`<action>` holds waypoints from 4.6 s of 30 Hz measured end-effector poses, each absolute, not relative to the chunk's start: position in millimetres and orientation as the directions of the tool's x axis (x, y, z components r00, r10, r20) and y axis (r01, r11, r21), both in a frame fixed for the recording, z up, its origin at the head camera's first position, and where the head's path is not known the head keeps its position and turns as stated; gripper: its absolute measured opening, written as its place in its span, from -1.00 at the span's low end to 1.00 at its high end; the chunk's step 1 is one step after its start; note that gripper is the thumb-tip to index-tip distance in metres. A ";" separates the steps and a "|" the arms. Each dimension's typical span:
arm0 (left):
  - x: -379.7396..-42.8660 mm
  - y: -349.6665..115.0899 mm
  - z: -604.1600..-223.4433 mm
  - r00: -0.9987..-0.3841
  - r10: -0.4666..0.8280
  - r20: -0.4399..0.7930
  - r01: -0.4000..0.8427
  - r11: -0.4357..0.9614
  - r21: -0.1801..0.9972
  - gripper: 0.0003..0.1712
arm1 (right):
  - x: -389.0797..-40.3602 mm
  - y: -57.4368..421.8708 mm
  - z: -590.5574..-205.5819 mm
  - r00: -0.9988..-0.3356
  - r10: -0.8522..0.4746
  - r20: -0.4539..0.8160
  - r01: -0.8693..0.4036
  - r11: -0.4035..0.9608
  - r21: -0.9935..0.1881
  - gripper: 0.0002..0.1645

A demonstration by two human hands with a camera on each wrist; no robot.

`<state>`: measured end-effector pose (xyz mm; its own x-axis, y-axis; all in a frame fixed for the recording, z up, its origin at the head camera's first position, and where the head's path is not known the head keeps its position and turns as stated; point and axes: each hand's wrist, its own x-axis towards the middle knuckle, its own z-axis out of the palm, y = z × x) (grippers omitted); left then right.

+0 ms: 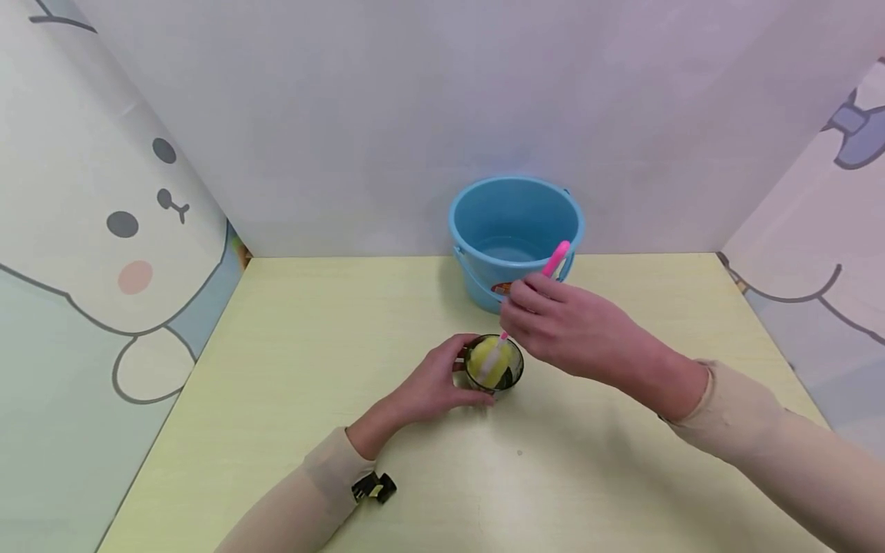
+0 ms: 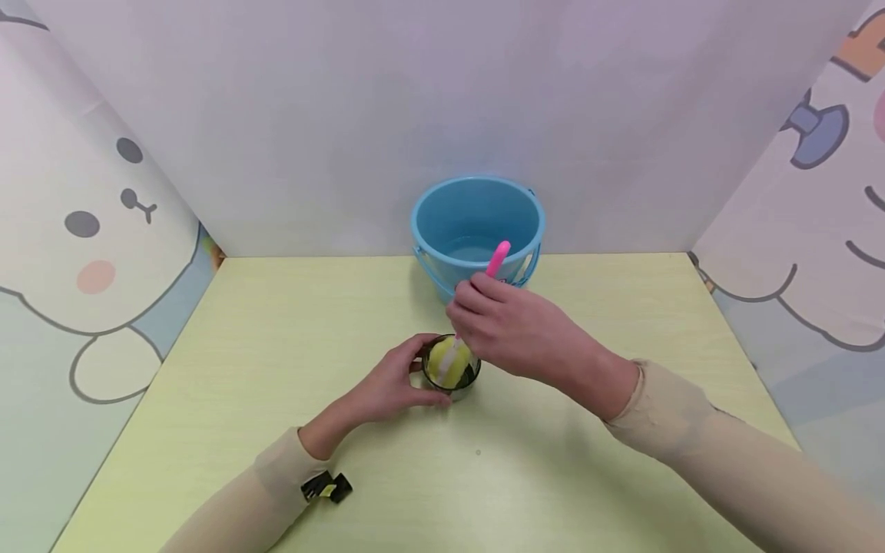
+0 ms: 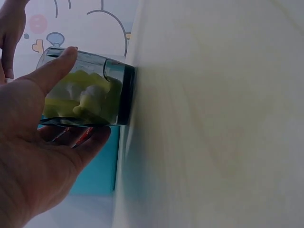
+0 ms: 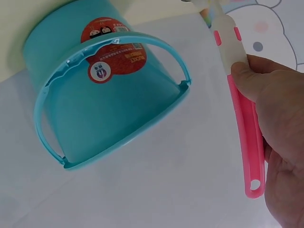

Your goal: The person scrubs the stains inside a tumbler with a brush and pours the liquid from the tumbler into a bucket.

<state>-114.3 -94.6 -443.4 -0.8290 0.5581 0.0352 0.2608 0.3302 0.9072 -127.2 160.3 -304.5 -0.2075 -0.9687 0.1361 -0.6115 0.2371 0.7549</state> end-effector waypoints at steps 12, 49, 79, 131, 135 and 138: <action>-115.2 -95.1 -443.2 -0.823 0.567 0.042 0.272 0.327 0.905 -0.01 | -130.6 160.4 -297.2 -0.203 -0.974 0.099 -0.599 0.204 0.774 -0.28; -114.4 -93.9 -444.3 -0.830 0.558 0.024 0.255 0.340 0.905 -0.02 | -118.3 157.3 -297.3 -0.193 -0.977 0.085 -0.640 0.191 0.744 -0.25; -114.0 -93.1 -442.7 -0.828 0.560 0.032 0.263 0.336 0.904 -0.02 | -118.0 154.7 -288.6 -0.277 -0.959 0.060 -0.616 0.225 0.755 -0.24; -112.2 -91.9 -442.0 -0.837 0.547 -0.002 0.234 0.361 0.903 -0.02 | -113.1 160.1 -283.7 -0.312 -0.931 0.188 -0.667 0.356 0.655 -0.22; -111.6 -92.1 -441.1 -0.835 0.550 0.006 0.245 0.361 0.900 -0.02 | -112.7 161.2 -282.0 -0.316 -0.931 0.183 -0.661 0.355 0.661 -0.26; -110.4 -92.2 -440.8 -0.837 0.547 0.004 0.243 0.366 0.898 -0.01 | -111.7 162.1 -280.5 -0.322 -0.931 0.171 -0.659 0.351 0.666 -0.24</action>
<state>-110.4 -92.2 -440.8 -0.8371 0.5471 0.0039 0.2434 0.3659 0.8983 -111.7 162.1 -280.5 -0.3224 -0.9310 0.1713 -0.6588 0.3506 0.6656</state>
